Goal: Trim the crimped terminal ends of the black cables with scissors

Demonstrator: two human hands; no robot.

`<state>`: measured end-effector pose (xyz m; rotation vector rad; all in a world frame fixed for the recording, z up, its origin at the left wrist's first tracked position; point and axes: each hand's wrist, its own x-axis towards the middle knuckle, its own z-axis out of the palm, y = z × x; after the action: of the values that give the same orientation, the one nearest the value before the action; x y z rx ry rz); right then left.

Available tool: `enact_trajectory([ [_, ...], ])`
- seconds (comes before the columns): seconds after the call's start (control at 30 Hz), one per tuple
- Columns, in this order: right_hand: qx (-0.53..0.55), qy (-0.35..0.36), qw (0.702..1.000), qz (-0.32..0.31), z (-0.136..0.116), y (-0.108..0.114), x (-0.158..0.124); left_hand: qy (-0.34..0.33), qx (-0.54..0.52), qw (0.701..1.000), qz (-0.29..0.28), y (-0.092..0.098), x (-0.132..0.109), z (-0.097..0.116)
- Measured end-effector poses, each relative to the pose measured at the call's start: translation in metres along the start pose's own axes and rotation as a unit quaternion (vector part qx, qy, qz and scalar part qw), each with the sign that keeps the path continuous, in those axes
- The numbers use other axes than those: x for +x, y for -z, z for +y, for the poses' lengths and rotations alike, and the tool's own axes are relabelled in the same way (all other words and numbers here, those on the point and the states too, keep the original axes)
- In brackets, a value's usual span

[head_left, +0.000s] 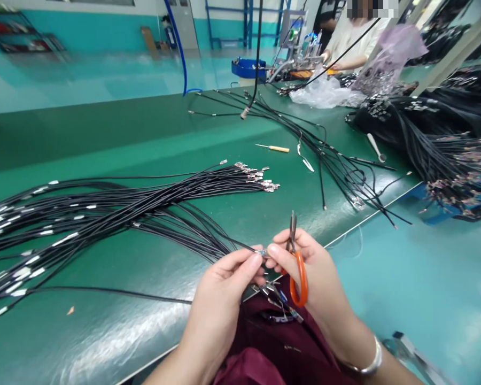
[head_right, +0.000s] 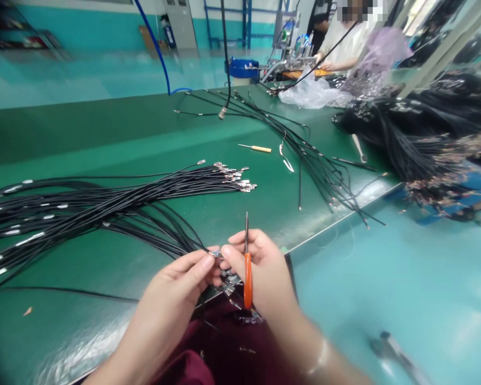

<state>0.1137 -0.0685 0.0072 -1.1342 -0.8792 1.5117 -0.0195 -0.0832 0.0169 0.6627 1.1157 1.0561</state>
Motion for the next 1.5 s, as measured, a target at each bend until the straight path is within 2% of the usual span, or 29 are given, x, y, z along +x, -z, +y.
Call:
enact_trajectory([
  [0.07,0.001,-0.01,1.0,-0.009,0.001,-0.001,-0.006,0.002,-0.038,0.999,-0.009,-0.001,0.0,-0.003],
  [0.13,-0.032,-0.014,0.999,-0.031,-0.002,0.002,-0.009,0.001,-0.031,0.999,-0.008,0.002,-0.001,-0.003],
  [0.23,-0.178,0.007,0.979,-0.095,-0.012,0.013,-0.009,-0.011,0.037,0.999,-0.012,0.01,-0.005,0.0],
  [0.3,-0.325,0.067,0.933,-0.138,-0.019,0.024,-0.008,-0.021,0.091,0.996,-0.013,0.015,-0.008,0.003],
  [0.37,-0.454,0.144,0.863,-0.166,-0.025,0.034,-0.005,-0.03,0.133,0.991,-0.009,0.017,-0.01,0.006],
  [0.47,-0.555,0.218,0.776,-0.204,-0.03,0.042,-0.002,-0.053,0.175,0.983,0.002,0.017,-0.012,0.008],
  [0.53,-0.577,0.25,0.745,-0.225,-0.03,0.043,0.0,-0.068,0.193,0.979,0.005,0.016,-0.012,0.009],
  [0.6,-0.583,0.276,0.727,-0.236,-0.028,0.042,0.001,-0.081,0.204,0.976,-0.001,0.016,-0.012,0.009],
  [0.8,-0.59,0.308,0.709,-0.234,-0.019,0.038,0.001,-0.105,0.212,0.971,-0.017,0.021,-0.011,0.007],
  [1.13,-0.586,0.33,0.697,-0.248,-0.02,0.037,0.003,-0.142,0.257,0.955,-0.03,0.024,-0.008,0.006],
  [1.33,-0.578,0.333,0.705,-0.241,-0.018,0.035,0.002,-0.169,0.275,0.946,-0.019,0.025,-0.007,0.004],
  [1.5,-0.582,0.312,0.713,-0.235,-0.016,0.033,0.001,-0.194,0.303,0.933,-0.032,0.027,-0.005,0.005],
])
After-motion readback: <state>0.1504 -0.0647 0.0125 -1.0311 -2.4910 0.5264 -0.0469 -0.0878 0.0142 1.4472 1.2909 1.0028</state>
